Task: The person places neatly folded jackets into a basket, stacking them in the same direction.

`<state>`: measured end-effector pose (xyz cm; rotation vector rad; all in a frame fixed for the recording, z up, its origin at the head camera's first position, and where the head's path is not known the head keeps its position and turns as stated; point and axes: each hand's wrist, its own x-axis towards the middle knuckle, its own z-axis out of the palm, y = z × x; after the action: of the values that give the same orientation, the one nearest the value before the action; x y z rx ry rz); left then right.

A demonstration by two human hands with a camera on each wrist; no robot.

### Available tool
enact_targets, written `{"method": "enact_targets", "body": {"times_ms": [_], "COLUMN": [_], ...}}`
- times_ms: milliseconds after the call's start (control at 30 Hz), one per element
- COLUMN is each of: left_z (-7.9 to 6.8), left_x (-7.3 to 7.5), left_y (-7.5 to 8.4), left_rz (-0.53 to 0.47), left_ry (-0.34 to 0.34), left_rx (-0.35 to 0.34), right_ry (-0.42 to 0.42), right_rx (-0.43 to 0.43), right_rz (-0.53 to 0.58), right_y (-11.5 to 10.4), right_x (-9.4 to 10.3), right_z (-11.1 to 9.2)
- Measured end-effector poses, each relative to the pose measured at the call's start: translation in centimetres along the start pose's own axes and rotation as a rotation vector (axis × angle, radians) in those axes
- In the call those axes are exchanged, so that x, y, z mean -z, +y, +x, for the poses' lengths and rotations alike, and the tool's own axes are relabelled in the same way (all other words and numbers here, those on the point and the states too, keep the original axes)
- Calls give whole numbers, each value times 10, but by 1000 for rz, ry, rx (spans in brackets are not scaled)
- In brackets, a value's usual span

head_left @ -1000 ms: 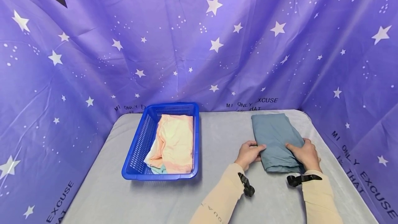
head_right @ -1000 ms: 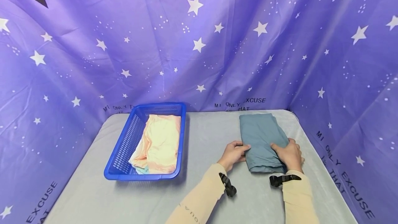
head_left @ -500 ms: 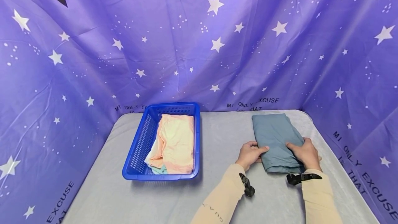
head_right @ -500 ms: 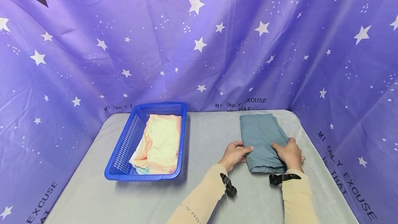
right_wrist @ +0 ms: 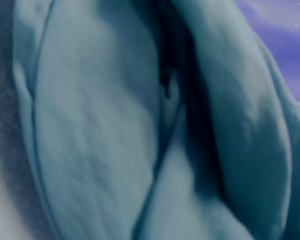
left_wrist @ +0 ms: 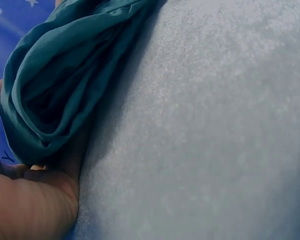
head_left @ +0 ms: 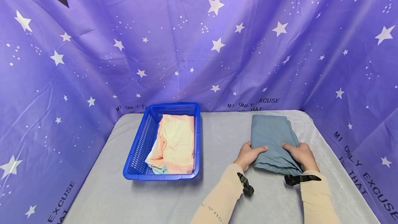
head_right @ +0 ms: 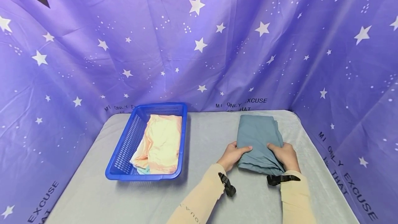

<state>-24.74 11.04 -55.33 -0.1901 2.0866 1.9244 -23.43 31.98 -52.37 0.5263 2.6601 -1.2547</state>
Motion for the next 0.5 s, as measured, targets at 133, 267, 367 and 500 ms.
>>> {"method": "enact_targets", "body": {"times_ms": [133,267,367,500], "left_z": [0,1,2,5], "left_x": [1,3,4,5], "left_y": [0,-1,-2,-3], "left_rz": [-19,-44,-82,-129], "left_ry": [-7,-28,-60,-85], "left_rx": [0,-11,-21,-17], "right_ry": [37,65,45,-18], "right_rx": [13,12,44,93], "right_rz": [-8,-11,14,50], "right_y": [1,0,-1,-4], "right_x": [-4,-7,-9,-12], "right_z": [0,-2,-4,-6]}}
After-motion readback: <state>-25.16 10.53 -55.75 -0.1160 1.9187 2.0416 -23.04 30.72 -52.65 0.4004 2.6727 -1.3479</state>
